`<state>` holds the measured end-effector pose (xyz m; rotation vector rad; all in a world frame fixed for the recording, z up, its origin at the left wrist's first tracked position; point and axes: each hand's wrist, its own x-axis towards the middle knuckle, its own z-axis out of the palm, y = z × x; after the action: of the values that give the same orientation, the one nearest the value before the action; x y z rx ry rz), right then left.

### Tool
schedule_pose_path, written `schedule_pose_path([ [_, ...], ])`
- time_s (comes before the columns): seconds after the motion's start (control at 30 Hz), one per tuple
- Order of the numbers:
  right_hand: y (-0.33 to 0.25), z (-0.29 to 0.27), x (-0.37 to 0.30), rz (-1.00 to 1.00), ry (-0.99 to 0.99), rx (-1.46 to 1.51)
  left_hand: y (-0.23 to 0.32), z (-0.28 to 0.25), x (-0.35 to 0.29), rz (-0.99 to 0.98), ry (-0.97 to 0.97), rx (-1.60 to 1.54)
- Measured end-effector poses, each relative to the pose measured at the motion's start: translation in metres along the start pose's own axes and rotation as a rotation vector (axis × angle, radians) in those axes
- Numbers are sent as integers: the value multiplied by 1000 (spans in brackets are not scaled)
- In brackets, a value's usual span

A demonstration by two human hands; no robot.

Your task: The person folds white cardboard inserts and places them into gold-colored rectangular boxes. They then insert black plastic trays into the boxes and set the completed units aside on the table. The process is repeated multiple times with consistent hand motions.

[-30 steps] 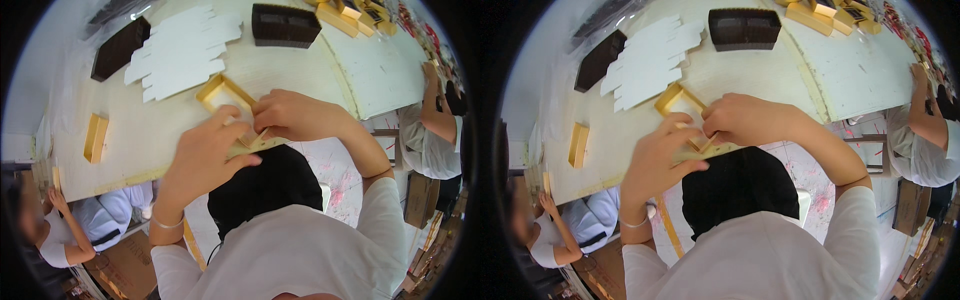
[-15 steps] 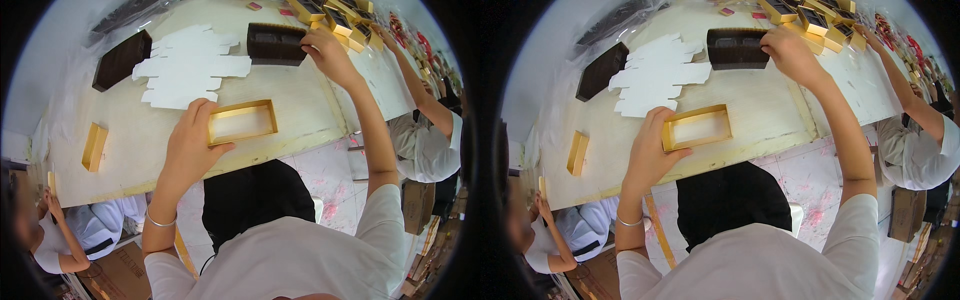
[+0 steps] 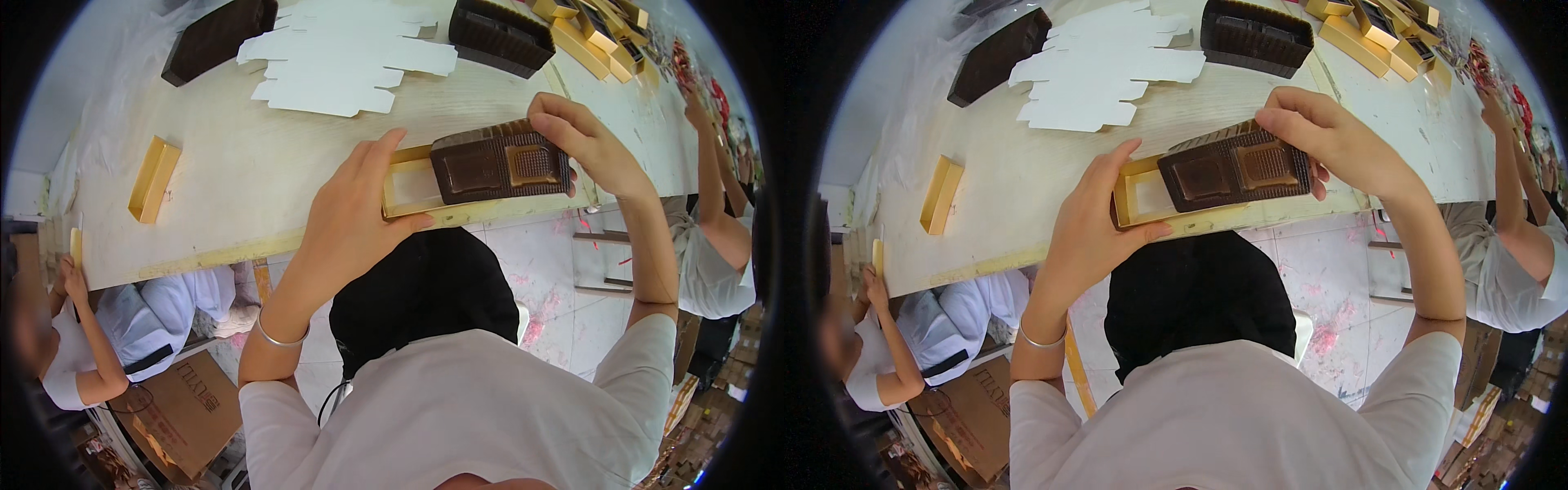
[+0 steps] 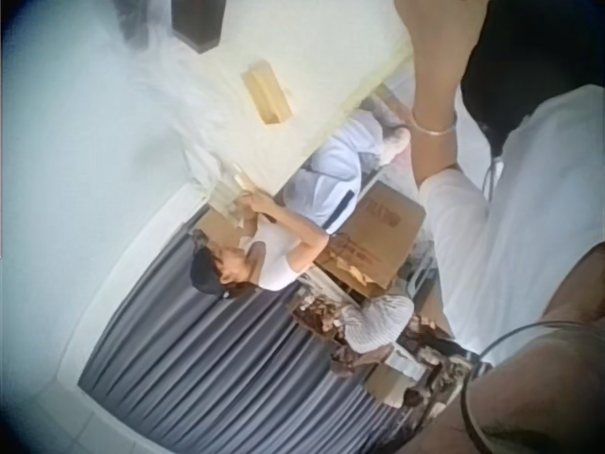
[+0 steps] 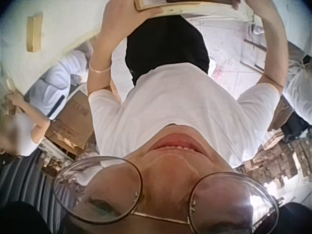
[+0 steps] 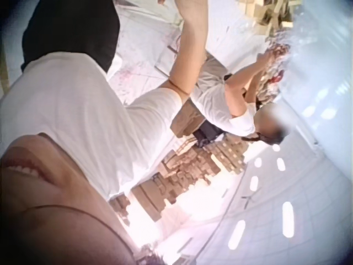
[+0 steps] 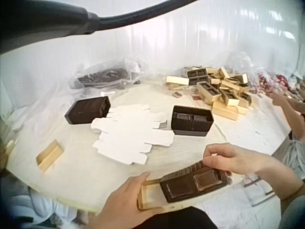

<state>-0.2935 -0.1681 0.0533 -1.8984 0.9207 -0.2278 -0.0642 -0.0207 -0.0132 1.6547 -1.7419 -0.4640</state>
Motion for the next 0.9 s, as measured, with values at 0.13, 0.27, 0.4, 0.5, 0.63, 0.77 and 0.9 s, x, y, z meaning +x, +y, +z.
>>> schedule_pose_path([
  [0.13, -8, 20, 11, 84, -9, -33, 0, 0, 3, 58, -4, -14],
  [0.27, -11, 44, 5, -48, 20, -510, -1, -2, 6, 66, -51, -27],
  [0.4, 4, 19, -1, -728, -79, -667, -5, -5, 4, 28, -63, -39],
  [0.5, 13, 14, -9, -646, -193, -592, -11, -4, 5, 100, -75, -72],
  [0.63, 15, 20, -5, -1055, -39, -1056, -10, -7, 9, 86, -125, -107],
  [0.77, 7, 33, -11, -1035, -46, -1303, -11, -10, 10, 71, -148, -75],
  [0.9, 4, 35, -6, -886, -147, -893, -10, -13, 9, 35, -166, -38],
])
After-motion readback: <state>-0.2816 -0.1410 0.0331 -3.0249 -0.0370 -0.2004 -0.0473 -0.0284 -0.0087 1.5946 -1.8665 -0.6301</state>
